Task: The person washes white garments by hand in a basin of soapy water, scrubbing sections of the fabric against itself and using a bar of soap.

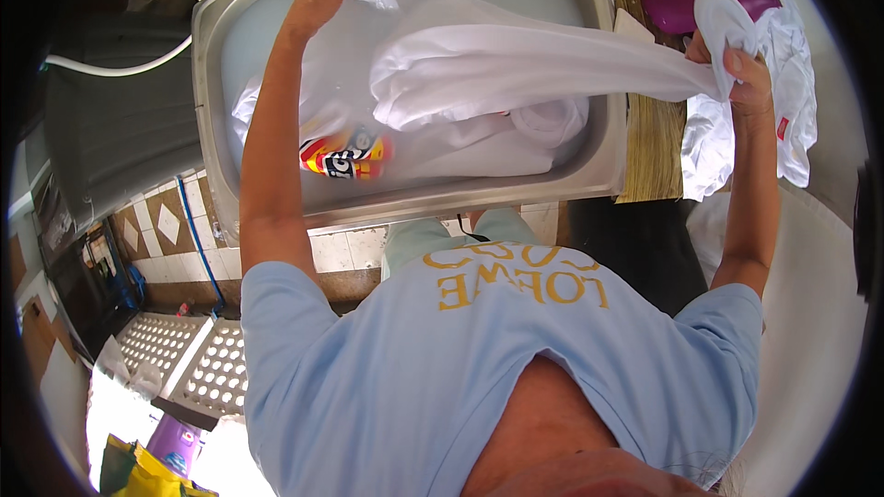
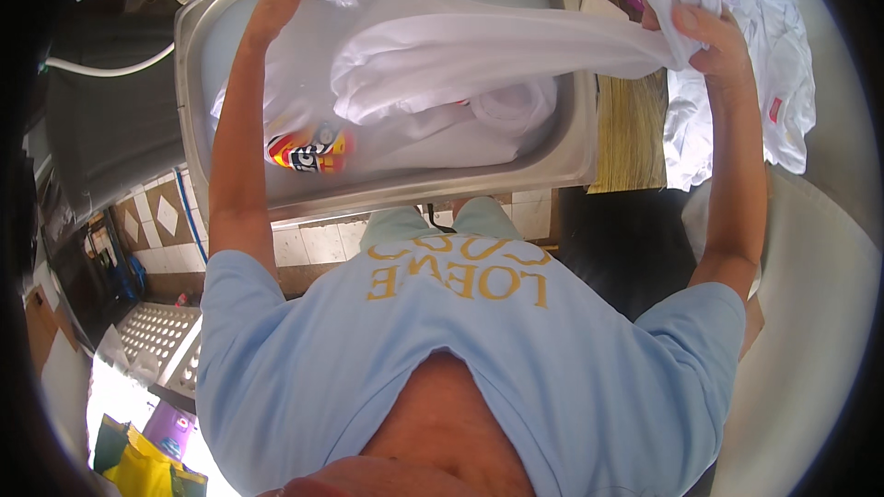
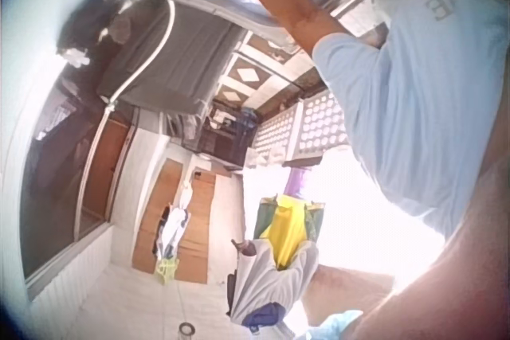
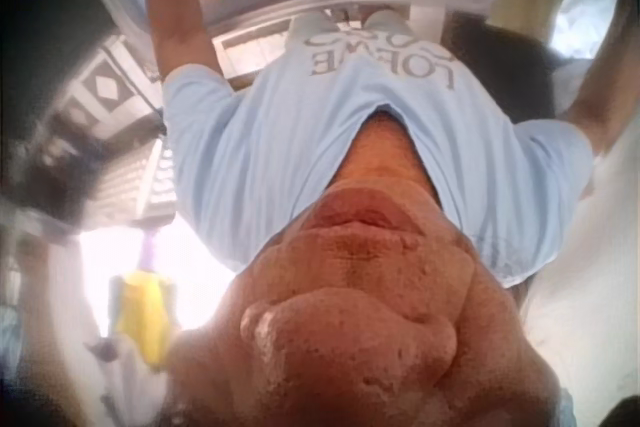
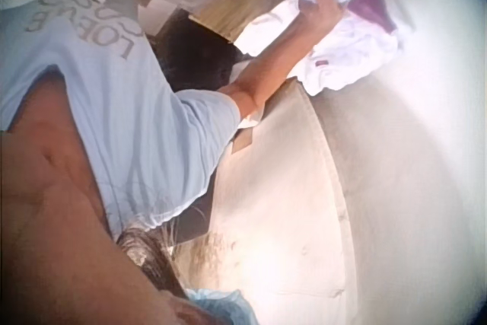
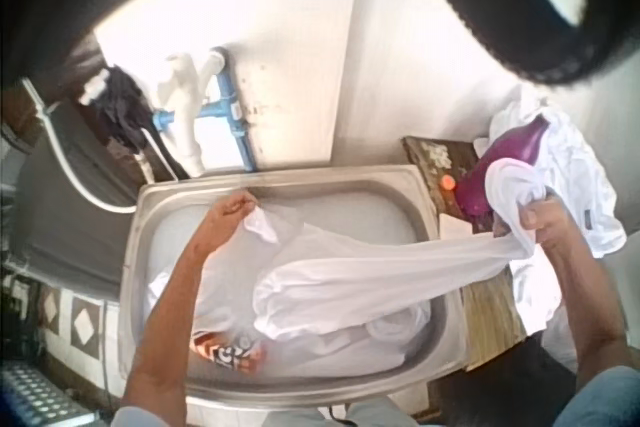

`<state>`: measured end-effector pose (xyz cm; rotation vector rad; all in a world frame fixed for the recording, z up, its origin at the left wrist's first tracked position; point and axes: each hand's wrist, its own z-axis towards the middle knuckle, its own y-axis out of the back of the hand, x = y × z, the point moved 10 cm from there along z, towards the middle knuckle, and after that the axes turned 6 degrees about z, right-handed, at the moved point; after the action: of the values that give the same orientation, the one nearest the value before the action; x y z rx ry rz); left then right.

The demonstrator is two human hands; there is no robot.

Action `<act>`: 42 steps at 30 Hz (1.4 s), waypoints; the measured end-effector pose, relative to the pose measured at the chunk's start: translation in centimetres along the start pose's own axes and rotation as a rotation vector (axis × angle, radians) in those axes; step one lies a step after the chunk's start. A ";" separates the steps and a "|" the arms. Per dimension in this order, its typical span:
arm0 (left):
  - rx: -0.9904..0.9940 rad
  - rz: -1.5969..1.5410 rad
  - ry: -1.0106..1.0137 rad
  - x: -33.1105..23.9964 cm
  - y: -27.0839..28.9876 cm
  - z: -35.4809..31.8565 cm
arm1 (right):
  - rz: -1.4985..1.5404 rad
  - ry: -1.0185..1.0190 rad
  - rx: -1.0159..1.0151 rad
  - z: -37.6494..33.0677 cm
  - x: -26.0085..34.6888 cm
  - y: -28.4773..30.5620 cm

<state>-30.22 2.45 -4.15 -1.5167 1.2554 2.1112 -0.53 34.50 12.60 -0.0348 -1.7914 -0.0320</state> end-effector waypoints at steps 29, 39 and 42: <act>-0.308 0.149 -0.058 -16.1 -11.8 -16.0 | -0.510 -0.236 0.230 5.1 -4.7 -13.6; -0.226 -0.349 -0.218 -19.3 -1.6 -7.2 | 0.072 0.236 -0.248 8.6 -3.0 -17.9; -0.136 -0.174 -0.127 -14.6 -1.4 -9.1 | 0.373 0.325 -0.371 7.7 -0.2 -15.1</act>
<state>-17.24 0.30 7.01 -1.4598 0.9187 2.1775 -8.60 19.70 10.68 -0.5960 -1.4106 -0.0957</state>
